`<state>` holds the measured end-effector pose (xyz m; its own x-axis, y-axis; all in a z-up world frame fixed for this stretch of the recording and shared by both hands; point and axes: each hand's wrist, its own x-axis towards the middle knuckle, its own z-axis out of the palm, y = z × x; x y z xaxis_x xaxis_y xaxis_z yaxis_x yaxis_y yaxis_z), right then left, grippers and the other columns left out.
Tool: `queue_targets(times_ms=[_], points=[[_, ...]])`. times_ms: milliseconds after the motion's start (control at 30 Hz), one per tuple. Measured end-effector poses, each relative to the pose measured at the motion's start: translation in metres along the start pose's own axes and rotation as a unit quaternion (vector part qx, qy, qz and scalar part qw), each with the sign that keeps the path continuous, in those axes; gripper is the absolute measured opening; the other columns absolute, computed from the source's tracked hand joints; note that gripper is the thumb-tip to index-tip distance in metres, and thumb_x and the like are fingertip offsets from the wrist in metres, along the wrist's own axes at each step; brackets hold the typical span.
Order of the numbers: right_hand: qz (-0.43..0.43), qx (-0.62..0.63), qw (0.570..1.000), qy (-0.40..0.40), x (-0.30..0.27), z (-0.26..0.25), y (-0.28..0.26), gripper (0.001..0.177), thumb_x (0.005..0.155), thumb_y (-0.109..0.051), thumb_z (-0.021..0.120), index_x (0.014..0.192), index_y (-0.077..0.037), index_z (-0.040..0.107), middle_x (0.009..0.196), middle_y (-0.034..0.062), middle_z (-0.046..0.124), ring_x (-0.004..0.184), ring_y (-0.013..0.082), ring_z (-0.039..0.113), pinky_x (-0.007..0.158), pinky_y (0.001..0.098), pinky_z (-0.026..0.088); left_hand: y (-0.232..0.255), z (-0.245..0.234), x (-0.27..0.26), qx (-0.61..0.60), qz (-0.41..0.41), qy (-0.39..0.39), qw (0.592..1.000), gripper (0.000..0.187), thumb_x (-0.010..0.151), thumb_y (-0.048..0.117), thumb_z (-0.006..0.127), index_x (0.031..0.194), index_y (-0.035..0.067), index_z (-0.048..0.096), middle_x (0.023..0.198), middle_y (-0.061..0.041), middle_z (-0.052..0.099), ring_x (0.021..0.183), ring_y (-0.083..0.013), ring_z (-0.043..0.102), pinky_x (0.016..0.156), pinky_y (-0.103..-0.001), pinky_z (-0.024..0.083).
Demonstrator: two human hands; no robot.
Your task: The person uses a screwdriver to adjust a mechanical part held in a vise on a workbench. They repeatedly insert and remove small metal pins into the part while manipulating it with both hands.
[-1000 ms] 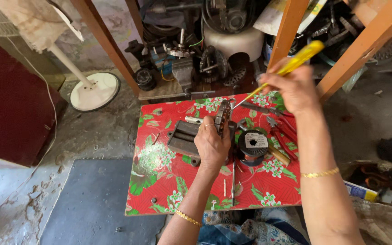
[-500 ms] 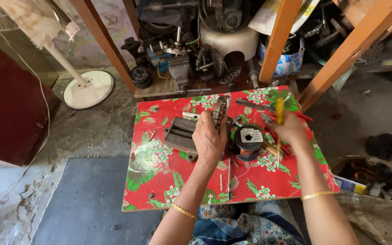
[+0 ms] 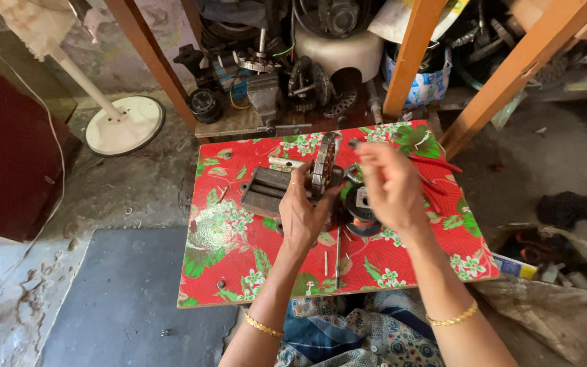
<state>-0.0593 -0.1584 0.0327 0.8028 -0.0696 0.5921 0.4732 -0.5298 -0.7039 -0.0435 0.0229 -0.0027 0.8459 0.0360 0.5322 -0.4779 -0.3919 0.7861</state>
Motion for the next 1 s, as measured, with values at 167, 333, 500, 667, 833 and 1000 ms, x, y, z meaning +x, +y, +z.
queue_targets(times_ms=[167,333,500,667,833,1000], points=[[-0.127,-0.019,0.992,-0.013,-0.002,0.032,-0.029,0.045,0.094,-0.001,0.062,0.138,0.001,0.054,0.13,0.024,0.066,0.122,0.0363,0.065,0.102,0.0437,0.052,0.001,-0.009,-0.025,-0.004,0.019,0.005,1.0,0.07,0.081,0.022,0.083,0.14,0.005,0.049,0.103,-0.016,0.073,0.086,-0.0304,0.072,0.073,-0.039,0.058],[-0.062,0.014,0.998,-0.003,-0.01,0.049,-0.026,0.056,0.08,0.005,0.067,0.134,0.002,0.051,0.114,0.0215,0.068,0.102,0.032,0.07,0.092,0.0425,0.053,0.004,-0.02,-0.028,-0.003,0.023,-0.027,0.999,0.063,0.084,0.013,0.075,0.141,0.005,0.05,0.105,-0.016,0.073,0.09,-0.0311,0.073,0.076,-0.039,0.058],[0.005,-0.016,1.0,-0.022,-0.005,0.053,-0.015,0.045,0.083,0.003,0.069,0.126,0.0,0.056,0.101,0.0166,0.072,0.093,0.0324,0.072,0.084,0.0433,0.054,0.004,-0.018,-0.021,0.011,0.043,-0.035,0.998,0.061,0.082,0.01,0.074,0.138,0.004,0.052,0.108,-0.018,0.071,0.091,-0.0332,0.072,0.075,-0.04,0.058],[-0.043,-0.022,0.999,-0.021,0.002,0.053,-0.008,0.035,0.082,0.005,0.066,0.116,0.002,0.057,0.105,0.0215,0.068,0.098,0.0393,0.068,0.083,0.0453,0.052,0.004,-0.015,-0.013,0.039,0.008,-0.038,0.998,0.055,0.084,0.011,0.075,0.134,0.004,0.055,0.1,-0.016,0.072,0.084,-0.0315,0.072,0.071,-0.041,0.057],[-0.016,-0.03,0.999,-0.027,0.006,0.052,-0.008,0.03,0.081,0.005,0.065,0.11,0.002,0.059,0.095,0.0192,0.065,0.089,0.0369,0.066,0.079,0.0454,0.051,0.009,-0.018,-0.007,0.03,-0.04,-0.055,0.997,0.053,0.084,0.015,0.076,0.133,0.005,0.057,0.093,-0.014,0.073,0.08,-0.03,0.073,0.07,-0.04,0.057],[-0.061,-0.035,0.997,-0.012,0.008,0.048,-0.005,0.027,0.08,0.006,0.066,0.106,0.002,0.061,0.096,0.0189,0.061,0.093,0.0371,0.062,0.082,0.0455,0.049,0.013,-0.018,0.0,0.053,0.0,-0.04,0.998,0.051,0.078,0.014,0.08,0.123,0.002,0.058,0.1,-0.017,0.071,0.085,-0.0322,0.071,0.069,-0.039,0.058]])
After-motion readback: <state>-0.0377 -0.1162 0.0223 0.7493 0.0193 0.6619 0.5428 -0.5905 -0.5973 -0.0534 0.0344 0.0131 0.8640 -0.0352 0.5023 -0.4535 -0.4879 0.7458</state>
